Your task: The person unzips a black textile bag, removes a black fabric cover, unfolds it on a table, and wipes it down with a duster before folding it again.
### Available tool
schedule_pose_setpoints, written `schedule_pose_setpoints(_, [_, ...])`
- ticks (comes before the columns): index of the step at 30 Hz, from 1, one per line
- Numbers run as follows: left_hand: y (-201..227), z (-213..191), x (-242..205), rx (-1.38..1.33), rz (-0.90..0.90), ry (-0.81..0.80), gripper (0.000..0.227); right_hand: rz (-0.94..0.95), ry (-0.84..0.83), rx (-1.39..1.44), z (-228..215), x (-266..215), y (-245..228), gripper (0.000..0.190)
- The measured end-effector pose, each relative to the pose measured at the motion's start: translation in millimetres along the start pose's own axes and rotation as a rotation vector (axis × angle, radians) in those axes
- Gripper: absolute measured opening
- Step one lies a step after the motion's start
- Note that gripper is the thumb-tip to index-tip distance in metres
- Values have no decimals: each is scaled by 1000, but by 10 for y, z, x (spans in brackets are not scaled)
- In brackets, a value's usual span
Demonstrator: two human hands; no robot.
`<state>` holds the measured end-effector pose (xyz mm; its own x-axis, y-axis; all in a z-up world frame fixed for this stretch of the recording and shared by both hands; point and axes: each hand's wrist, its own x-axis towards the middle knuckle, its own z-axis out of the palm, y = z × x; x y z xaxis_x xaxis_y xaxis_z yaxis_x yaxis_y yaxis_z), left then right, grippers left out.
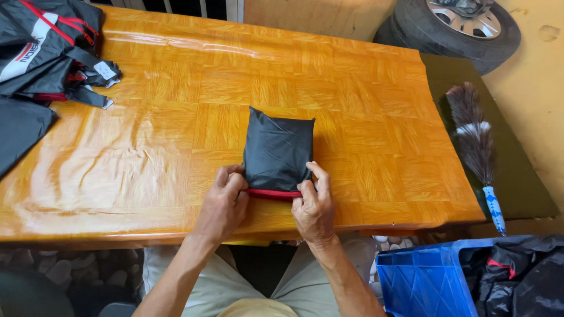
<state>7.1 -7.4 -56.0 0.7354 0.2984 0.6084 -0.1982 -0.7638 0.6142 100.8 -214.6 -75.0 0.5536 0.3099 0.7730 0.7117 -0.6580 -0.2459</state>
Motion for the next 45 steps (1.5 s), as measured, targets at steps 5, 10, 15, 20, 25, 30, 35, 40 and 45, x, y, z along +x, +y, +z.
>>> schedule_pose_setpoints(5, [253,-95,105,144,257,-56,12,99,-250,173,-327,223,-100,20])
schedule_pose_setpoints(10, [408,-378,512,-31,102,-249,52,121,-470,360,-939,1075,-515,55])
schedule_pose_setpoints(15, [446,-115,996,9,111,-410,95,27,-471,292,-209,1328,-316,59])
schedule_pose_setpoints(20, [358,58,928,121,-22,-652,99,202,-767,145,39,1221,-278,75])
schedule_pose_setpoints(25, [297,128,890,136,-30,-635,102,237,-765,154,142,1127,-196,78])
schedule_pose_setpoints(30, [285,218,925,113,-12,-588,103,252,-746,213,211,1099,-119,77])
schedule_pose_setpoints(35, [221,269,878,67,76,-459,97,186,-672,188,273,1053,-93,74])
schedule_pose_setpoints(40, [199,253,734,25,56,-449,97,198,-608,272,173,974,-106,74])
schedule_pose_setpoints(45, [427,-6,640,-28,-95,-434,84,498,-547,373,-154,933,-115,93])
